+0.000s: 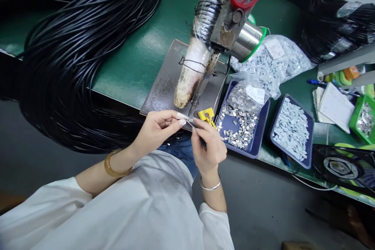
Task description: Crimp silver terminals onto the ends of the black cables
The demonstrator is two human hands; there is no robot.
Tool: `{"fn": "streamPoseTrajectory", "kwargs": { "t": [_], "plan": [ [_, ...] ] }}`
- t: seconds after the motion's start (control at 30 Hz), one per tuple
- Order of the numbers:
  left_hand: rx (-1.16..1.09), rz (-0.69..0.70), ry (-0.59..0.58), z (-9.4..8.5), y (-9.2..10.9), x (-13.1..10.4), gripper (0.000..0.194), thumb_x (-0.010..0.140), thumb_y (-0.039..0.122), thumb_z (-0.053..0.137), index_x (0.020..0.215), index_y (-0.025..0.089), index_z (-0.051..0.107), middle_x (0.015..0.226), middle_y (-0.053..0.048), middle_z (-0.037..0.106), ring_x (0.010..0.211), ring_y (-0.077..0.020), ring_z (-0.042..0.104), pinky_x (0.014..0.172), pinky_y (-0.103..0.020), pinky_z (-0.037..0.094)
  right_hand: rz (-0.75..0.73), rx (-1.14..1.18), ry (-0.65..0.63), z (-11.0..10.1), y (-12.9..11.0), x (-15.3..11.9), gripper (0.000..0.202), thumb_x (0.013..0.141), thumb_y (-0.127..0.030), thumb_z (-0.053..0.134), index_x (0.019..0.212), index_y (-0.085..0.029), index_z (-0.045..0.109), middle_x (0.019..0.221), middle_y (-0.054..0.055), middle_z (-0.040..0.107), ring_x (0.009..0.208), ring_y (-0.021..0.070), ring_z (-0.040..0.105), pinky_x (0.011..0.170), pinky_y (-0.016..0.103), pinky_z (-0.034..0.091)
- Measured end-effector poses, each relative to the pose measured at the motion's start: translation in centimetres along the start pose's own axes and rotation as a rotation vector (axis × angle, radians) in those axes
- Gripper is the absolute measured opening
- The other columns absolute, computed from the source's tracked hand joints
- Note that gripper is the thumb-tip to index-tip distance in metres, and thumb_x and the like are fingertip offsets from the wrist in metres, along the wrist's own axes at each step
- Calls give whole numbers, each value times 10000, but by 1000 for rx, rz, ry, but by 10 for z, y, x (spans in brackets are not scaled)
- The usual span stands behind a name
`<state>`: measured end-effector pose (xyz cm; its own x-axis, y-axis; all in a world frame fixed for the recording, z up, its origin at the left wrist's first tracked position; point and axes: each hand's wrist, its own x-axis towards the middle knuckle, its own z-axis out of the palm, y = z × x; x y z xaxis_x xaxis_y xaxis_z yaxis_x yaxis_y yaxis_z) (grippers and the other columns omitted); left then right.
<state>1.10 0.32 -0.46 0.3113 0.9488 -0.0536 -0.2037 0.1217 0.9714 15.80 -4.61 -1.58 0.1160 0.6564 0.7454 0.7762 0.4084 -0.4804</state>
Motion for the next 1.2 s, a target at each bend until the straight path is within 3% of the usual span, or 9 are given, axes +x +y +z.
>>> {"fn": "streamPoseTrajectory", "kwargs": {
  "t": [0.1, 0.4, 0.83, 1.2],
  "plan": [
    [38, -5, 22, 2, -1, 1, 149, 842, 230, 673, 839, 110, 761, 641, -7, 631, 588, -86, 547, 579, -186, 458, -34, -31, -28, 4, 1, 0, 223, 815, -62, 737, 948, -215, 645, 1028, 44, 777, 917, 164, 763, 782, 295, 659],
    [95, 25, 64, 5, 0, 3, 137, 840, 237, 679, 841, 130, 764, 642, -1, 633, 590, -91, 565, 562, -181, 466, 70, 143, 16, 12, 1, 4, 260, 802, 0, 709, 948, -206, 643, 1052, 46, 762, 936, 157, 755, 793, 312, 671],
    [50, 12, 54, 4, 4, 2, 112, 804, 207, 686, 790, 125, 761, 679, -15, 693, 598, -88, 592, 572, -175, 484, -5, 39, -36, 4, -2, -1, 222, 804, -37, 722, 911, -204, 624, 1073, 54, 770, 943, 155, 759, 785, 283, 673],
    [79, -3, 68, 7, 9, 7, 125, 794, 237, 672, 758, 124, 714, 564, 27, 558, 521, -70, 475, 520, -193, 386, 7, 60, -13, 6, -2, 6, 229, 813, -38, 705, 935, -216, 628, 1080, 45, 767, 964, 160, 754, 823, 317, 669]
  ]
}}
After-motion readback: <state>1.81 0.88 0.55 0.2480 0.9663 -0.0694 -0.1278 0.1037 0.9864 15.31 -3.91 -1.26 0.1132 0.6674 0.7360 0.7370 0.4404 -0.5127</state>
